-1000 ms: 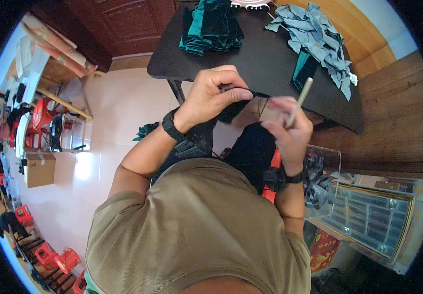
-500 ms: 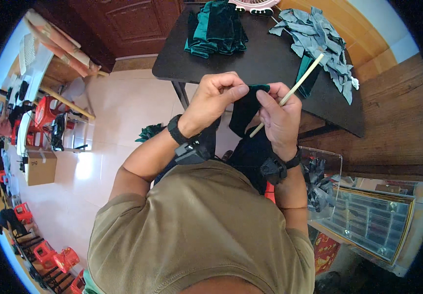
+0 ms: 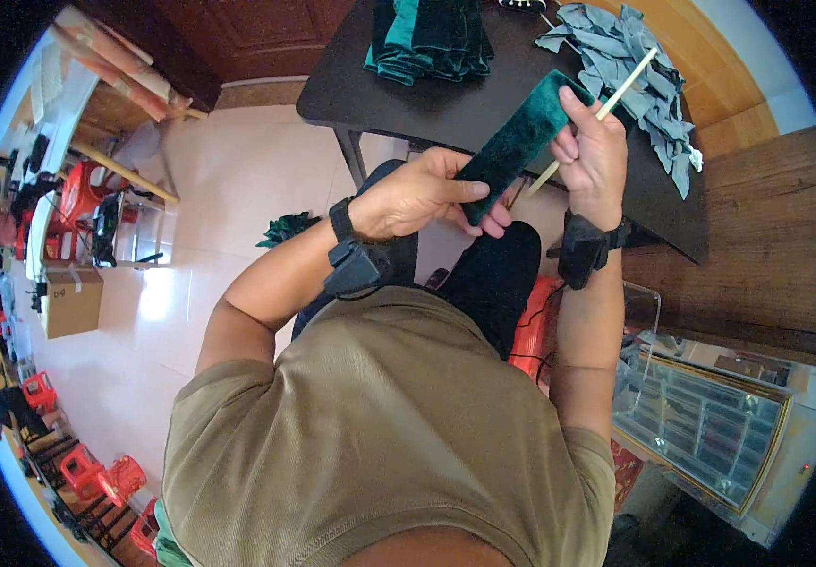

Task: The person is folding and shaping small pieces of green and grey fabric, using a stick to assist with the process.

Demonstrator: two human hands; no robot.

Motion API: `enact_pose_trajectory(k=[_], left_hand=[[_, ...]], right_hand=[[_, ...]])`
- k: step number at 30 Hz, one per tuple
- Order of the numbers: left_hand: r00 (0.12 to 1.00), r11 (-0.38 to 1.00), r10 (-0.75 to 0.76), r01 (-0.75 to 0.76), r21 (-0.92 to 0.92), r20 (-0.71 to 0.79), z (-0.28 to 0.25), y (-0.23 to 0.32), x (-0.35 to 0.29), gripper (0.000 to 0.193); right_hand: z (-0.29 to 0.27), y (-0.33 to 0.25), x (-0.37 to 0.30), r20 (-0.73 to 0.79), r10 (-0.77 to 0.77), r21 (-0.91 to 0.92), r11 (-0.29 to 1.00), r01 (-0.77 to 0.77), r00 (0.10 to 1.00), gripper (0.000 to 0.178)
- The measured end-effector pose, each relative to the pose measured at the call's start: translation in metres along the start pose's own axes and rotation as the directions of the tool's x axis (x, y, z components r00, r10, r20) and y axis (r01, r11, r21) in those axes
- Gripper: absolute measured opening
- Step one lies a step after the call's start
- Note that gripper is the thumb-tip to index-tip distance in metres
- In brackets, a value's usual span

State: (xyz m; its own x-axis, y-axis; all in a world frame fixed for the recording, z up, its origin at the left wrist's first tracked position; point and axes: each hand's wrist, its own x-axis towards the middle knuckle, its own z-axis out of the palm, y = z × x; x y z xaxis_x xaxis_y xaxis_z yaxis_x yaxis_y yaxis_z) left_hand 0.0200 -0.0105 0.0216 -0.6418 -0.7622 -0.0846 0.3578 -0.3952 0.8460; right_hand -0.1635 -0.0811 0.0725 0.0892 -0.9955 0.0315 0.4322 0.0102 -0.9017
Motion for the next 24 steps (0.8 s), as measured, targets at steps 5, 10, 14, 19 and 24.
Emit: enact_pose_trajectory(k=[5,10,14,19,24], left_hand=[[1.000,0.989,-0.002,0.005,-0.149,0.022,-0.001,0.004,-0.005,0.035],[0.990,0.959,0.101,-0.069,-0.274,0.103,-0.004,0.002,-0.007,0.047],[0.993,0.974,0.098,-0.083,-0.213,0.062,0.000,0.005,-0.009,0.045],[0.992,0.989,0.057,-0.041,0.144,-0.113,0.004,0.002,-0.008,0.039],[0.976,0.973,0.193,-0.178,0.144,-0.098,-0.006,0.019,-0.007,0.041]], right_hand=[[-0.010,0.007,0.008,-0.020,0.036,-0.034,0.999,-0.037,0.999,0.018],[-0.022,0.015,0.018,0.005,0.058,0.000,0.998,-0.058,0.998,0.017],[-0.009,0.010,0.012,-0.054,0.045,-0.074,0.996,-0.049,0.998,0.016],[-0.009,0.000,0.015,-0.005,0.042,-0.304,0.952,-0.041,0.999,0.014],[0.017,-0.014,0.046,0.097,0.021,-0.356,0.934,0.016,0.995,0.012]])
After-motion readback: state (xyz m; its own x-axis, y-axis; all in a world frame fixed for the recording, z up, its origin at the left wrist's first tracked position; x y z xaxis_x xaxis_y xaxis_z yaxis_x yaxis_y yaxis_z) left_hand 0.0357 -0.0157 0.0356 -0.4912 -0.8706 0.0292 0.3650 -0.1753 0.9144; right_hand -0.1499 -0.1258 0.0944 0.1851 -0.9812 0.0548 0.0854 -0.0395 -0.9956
